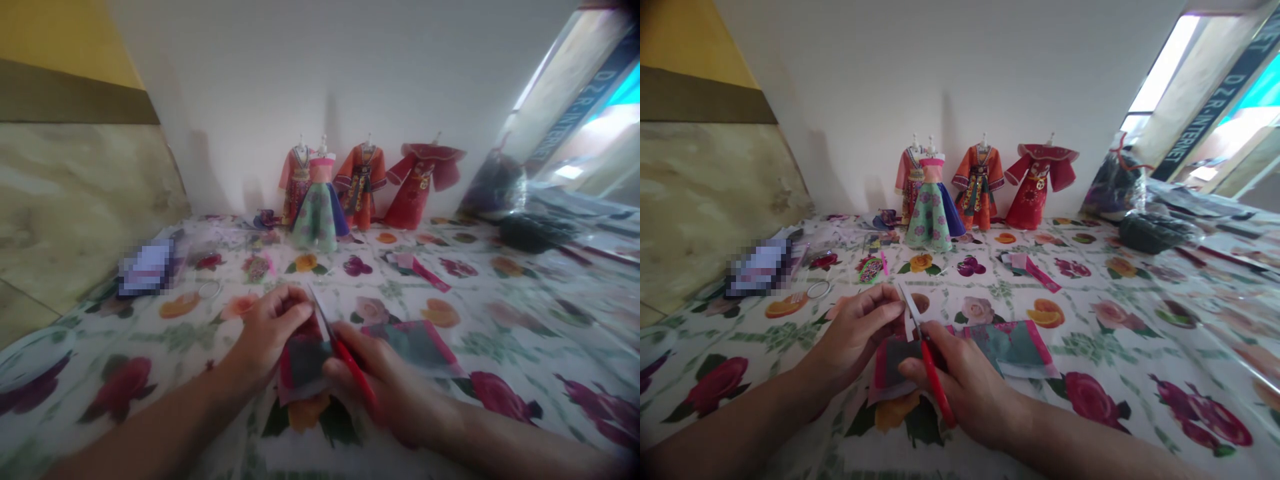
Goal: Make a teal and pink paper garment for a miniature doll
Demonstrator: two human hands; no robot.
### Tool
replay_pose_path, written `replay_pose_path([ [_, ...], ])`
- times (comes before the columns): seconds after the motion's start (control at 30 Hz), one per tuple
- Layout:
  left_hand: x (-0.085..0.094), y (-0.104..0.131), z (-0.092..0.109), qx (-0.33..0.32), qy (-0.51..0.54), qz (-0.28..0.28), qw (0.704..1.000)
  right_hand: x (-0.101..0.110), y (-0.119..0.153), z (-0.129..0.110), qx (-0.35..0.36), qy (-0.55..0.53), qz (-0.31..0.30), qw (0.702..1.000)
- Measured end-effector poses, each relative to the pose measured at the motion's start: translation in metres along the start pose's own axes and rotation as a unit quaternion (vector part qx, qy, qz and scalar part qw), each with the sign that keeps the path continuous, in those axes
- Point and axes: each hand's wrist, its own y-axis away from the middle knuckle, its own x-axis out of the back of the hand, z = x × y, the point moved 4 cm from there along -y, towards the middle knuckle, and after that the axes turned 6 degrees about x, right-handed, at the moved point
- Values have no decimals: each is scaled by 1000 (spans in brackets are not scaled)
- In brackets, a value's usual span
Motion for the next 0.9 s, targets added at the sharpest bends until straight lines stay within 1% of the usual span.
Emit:
replay_pose_path([
  [0.27,-1,1,-1,1,8,0,1000,-1,0,2,3,-4,7,1000],
  [0.47,2,0,-4,17,26,3,1000,1,-1,3,2,6,18,1000],
  [0.7,0,1,5,-8,-2,14,1000,2,0,2,-10,15,19,1000],
  [0.8,0,1,6,-24,-1,25,999,2,0,3,-1,11,21,1000],
  [0.9,2,1,6,-25,-18,24,999,2,1,3,4,12,21,1000],
])
